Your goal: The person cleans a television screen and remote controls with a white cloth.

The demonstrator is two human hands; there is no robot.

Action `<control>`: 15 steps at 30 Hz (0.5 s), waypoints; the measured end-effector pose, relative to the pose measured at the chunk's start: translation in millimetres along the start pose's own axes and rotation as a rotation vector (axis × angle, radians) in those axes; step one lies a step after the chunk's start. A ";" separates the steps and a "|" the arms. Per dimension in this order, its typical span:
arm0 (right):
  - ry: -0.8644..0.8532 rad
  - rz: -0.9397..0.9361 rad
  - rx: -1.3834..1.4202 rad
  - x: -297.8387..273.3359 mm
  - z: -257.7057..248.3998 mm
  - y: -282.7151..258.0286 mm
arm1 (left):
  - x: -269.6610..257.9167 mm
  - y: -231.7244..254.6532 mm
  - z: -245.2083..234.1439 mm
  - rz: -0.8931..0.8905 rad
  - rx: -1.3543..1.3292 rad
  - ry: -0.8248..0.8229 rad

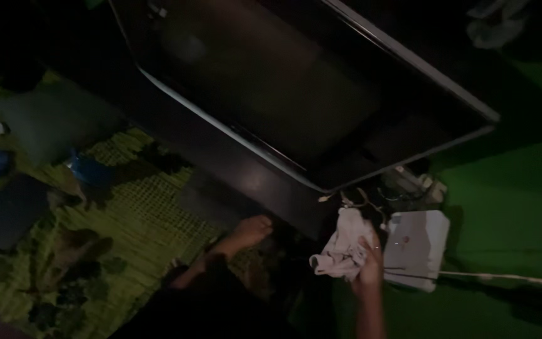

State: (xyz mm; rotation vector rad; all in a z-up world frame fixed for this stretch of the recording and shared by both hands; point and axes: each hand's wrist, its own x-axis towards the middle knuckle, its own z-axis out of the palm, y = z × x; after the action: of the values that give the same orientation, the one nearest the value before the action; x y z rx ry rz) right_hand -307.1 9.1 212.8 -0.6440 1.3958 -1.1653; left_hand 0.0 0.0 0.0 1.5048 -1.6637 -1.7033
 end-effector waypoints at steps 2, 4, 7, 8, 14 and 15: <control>0.076 0.104 0.025 -6.7 -16.6 -32.4 | 19.1 40.8 29.6 -0.037 0.044 0.040; 0.150 0.195 0.059 -8.4 -27.0 -44.9 | 41.7 75.4 58.5 -0.065 0.099 0.086; -0.063 0.018 0.207 -16.1 -49.3 -49.2 | 67.7 112.4 106.1 -0.016 0.099 0.203; -0.045 0.019 0.195 -18.6 -55.0 -51.0 | 74.2 121.6 123.7 0.014 0.085 0.293; -0.050 0.087 0.165 -28.5 -61.9 -74.8 | 94.6 178.4 150.3 -0.110 0.110 0.387; -0.070 0.119 0.156 -27.1 -62.4 -76.4 | 96.1 185.2 145.6 -0.158 0.143 0.347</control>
State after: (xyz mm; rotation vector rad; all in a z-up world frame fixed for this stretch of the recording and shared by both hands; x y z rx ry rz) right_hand -379.2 23.3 283.9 -0.4808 1.2534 -1.1335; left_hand -234.8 -50.8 83.8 1.9168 -1.5412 -1.3175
